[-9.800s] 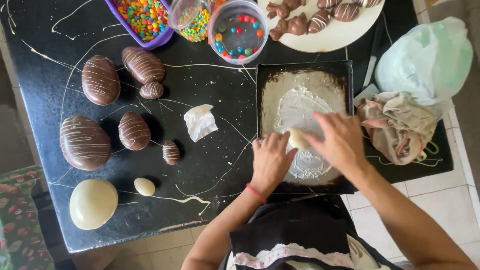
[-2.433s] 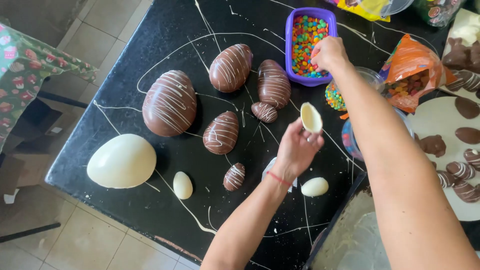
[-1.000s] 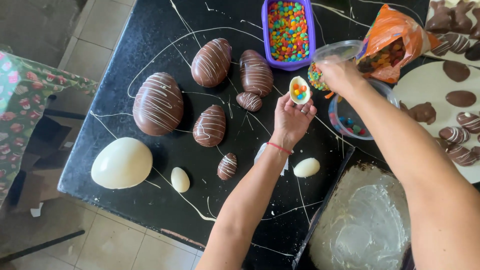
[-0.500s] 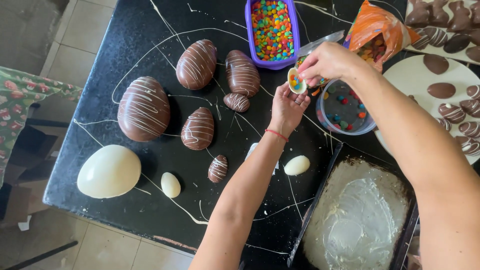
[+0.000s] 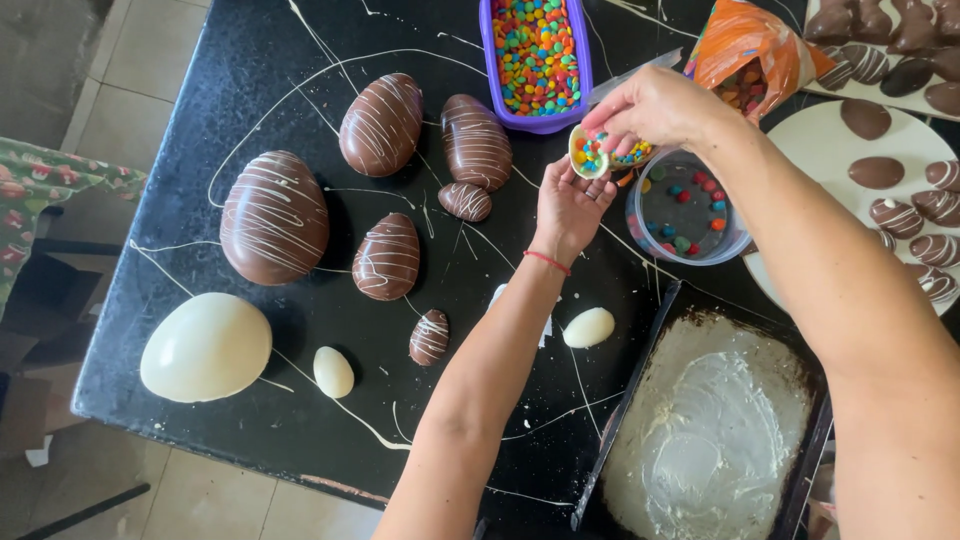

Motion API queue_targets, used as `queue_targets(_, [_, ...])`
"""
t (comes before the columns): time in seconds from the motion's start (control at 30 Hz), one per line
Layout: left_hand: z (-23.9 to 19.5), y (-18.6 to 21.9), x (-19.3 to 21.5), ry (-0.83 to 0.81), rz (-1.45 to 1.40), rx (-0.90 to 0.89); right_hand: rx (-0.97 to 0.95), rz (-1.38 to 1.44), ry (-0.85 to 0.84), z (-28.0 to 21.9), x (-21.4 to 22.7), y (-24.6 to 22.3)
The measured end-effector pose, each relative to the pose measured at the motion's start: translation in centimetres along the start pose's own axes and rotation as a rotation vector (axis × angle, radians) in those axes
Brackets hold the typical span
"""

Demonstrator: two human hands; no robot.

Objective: The person fills a hollow white chocolate egg half with colorful candies and then seals it with another white chocolate half. They smooth the edges of the joined egg by hand and place it on the table among other finished chocolate eggs.

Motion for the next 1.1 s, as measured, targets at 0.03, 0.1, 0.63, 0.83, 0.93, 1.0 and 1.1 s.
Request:
queue_targets(0.03, [-0.2,0.1,-0.1,0.013,0.001,0.006,0.061,-0.062,0.013,-0.1,0.3,-0.2])
queue_targets(0.1, [-0.3,0.1,-0.1,-0.007,-0.008,0.007,0.109,-0.079,0.035,0.4,0.5,0.3])
queue_targets(0.63, [-10.2,0.5,0.1,-0.089,-0.036,0.011,0.001,-0.892,0.168,-1.5,0.5,13.8])
queue_targets(0.83, [-14.7,-1.1,1.9,-0.110,-0.091,0.068,0.664,-0.782,0.519,-0.5,-2.2,19.9])
queue_targets(0.93, [-15.3,-1.6,2.1,-0.103,-0.084,0.077,0.691,-0.787,0.673,0.0,-2.8,20.7])
queue_targets(1.0, [-15.1,-1.9,2.0,-0.121,-0.087,0.083,0.648,-0.810,0.686,1.2,-2.4,22.2])
queue_targets(1.1, [-15.1,-3.3,1.9,-0.158,-0.074,0.117,0.602,-0.701,0.740,-0.1,-2.0,22.2])
Point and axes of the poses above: each hand's wrist, its own z-axis towards the middle knuckle, its own x-axis out of the back of the hand, y = z × x, the point moved 6 cm from there along z, towards the middle knuckle, and after that the axes turned 10 degrees about z, right-handed, at the moved point
